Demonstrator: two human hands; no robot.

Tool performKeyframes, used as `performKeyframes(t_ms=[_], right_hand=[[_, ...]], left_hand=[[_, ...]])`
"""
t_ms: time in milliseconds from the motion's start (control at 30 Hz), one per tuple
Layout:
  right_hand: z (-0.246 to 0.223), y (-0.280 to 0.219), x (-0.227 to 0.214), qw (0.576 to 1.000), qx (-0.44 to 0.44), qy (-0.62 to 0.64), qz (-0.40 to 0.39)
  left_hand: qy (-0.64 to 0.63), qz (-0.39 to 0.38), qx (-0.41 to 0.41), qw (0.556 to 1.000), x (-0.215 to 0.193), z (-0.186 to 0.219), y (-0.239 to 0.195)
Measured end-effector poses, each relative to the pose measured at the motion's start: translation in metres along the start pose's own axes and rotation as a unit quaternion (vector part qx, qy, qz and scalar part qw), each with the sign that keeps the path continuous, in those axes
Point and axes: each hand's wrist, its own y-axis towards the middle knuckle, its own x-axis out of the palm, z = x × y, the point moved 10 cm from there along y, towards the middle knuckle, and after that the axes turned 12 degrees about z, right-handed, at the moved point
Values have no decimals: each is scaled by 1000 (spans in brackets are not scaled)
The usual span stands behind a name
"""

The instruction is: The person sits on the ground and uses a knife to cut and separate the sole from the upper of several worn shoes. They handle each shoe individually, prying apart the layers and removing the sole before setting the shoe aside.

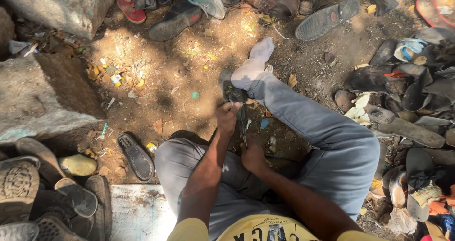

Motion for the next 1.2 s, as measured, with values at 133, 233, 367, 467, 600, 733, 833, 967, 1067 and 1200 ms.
performKeyframes(t_ms=[133,233,367,467,600,733,833,967,1067,1200], right_hand=[[25,-8,8,994,104,14,-24],[44,23,28,979,187,5,-77],[44,1,29,973,187,-87,-108],[-4,-25,-1,995,-77,-36,52],[64,-2,48,996,92,-14,-10],[61,7,65,986,150,60,33],[24,-28,49,983,134,120,36],[-13,-9,42,980,7,185,76],[31,-22,72,946,273,177,-5],[38,-19,53,962,212,174,16]], left_hand=[[-124,-35,-100,987,8,-22,-5],[-161,-37,-131,977,15,-34,-6],[-215,-17,-141,966,12,-37,-1],[-282,-26,-159,946,23,-32,1],[-309,-6,-218,926,28,-43,1],[-375,-29,-190,907,37,-34,2],[-200,10,-29,979,24,-23,16],[-223,-19,14,974,48,-39,12],[-105,-168,-51,979,66,-37,11],[413,-132,527,731,36,72,-23]])
